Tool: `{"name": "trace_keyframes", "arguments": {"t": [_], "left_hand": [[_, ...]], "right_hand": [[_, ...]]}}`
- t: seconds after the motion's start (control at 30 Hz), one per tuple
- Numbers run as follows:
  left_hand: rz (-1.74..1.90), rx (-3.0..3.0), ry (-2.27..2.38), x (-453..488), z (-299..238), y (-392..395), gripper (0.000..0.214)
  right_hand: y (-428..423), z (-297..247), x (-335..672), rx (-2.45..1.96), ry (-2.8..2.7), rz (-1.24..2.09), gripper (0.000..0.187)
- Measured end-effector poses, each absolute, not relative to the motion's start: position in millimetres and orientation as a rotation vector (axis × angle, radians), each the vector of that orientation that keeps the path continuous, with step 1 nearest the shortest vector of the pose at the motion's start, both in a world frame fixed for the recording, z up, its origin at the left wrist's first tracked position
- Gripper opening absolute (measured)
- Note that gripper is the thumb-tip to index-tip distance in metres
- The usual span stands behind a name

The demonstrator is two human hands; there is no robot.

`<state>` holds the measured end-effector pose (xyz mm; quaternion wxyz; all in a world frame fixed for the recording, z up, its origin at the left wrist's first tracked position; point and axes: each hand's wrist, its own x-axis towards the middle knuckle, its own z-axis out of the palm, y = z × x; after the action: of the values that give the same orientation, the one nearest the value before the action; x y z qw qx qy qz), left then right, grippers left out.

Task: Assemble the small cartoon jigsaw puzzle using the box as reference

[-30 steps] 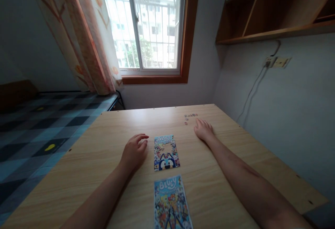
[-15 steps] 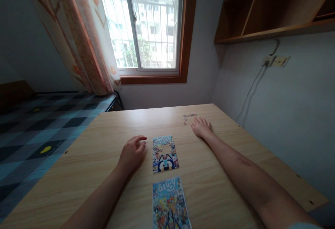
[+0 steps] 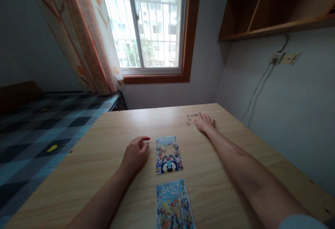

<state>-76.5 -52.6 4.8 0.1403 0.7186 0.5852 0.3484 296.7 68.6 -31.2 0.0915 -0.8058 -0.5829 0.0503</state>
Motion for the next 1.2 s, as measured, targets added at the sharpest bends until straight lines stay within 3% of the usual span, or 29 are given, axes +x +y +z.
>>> {"name": "trace_keyframes", "arguments": {"t": [0.33, 0.6, 1.2], "left_hand": [[1.006, 2.074, 1.696, -75, 6, -53, 0.038], [0.987, 2.085, 1.719, -74, 7, -54, 0.038], [1.003, 2.086, 1.689, -72, 7, -56, 0.035]], "right_hand": [[67, -35, 304, -2.248, -1.717, 0.08, 0.066], [59, -38, 314, -2.124, -1.728, 0.001, 0.043], [57, -45, 311, -2.199, -1.788, 0.041, 0.061]]}}
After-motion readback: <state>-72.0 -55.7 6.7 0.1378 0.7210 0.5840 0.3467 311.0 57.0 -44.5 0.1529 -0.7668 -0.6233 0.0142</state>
